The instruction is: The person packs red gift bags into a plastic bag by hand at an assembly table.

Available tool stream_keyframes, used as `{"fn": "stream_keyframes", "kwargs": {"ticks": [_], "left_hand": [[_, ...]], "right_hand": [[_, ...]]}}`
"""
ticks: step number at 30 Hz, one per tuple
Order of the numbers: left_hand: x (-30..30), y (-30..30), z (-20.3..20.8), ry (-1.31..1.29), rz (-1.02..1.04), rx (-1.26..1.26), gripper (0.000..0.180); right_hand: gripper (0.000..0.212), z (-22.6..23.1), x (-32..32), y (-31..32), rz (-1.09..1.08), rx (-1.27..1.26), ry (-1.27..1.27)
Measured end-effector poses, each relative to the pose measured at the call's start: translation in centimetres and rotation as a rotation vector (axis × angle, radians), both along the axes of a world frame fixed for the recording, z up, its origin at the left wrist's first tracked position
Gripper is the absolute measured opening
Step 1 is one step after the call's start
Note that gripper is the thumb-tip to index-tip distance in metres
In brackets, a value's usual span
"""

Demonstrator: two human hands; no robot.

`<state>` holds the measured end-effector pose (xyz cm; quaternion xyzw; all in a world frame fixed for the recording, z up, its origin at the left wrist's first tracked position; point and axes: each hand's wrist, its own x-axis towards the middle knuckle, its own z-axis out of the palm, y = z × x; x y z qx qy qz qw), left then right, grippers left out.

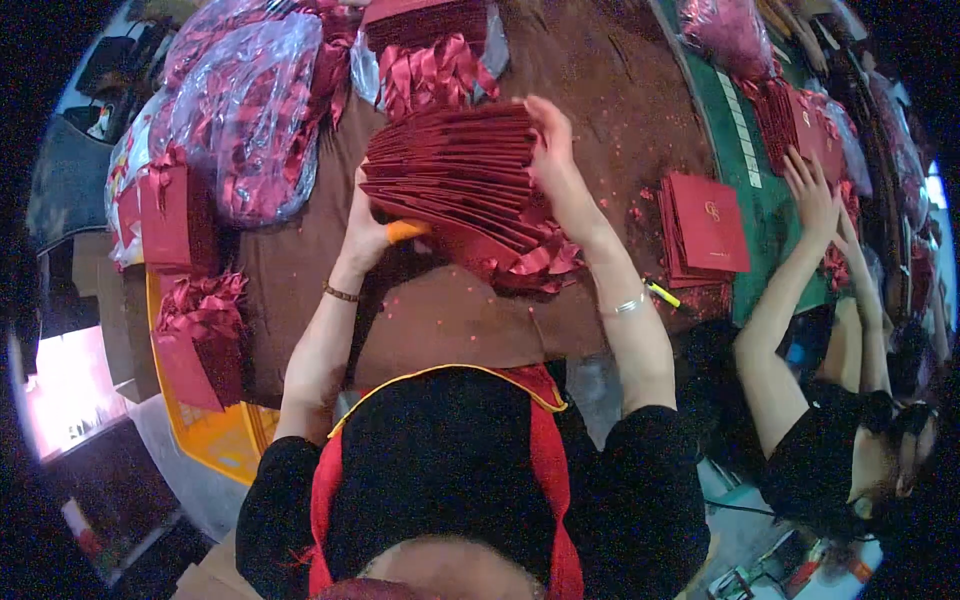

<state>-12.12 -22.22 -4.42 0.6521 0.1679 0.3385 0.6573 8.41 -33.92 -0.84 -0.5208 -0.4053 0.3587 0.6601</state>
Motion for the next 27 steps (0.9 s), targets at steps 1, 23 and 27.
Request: {"fn": "stream_keyframes", "kwargs": {"ticks": [1, 23, 27], "left_hand": [[-0.3, 0.3, -1.2, -0.012, -0.046, -0.047, 0.095], [2.6, 1.4, 6.6, 0.045, -0.100, -0.120, 0.043], [2.9, 1.3, 5.5, -0.021, 0.092, 0.074, 0.073]], "right_hand": [[0.076, 0.5, -1.2, -0.8, 0.024, -0.049, -0.025], [0.108, 0.2, -2.2, -4.1, 0.041, 0.093, -0.797], [0.112, 0.1, -1.8, -4.1, 0.071, 0.069, -0.802]]}}
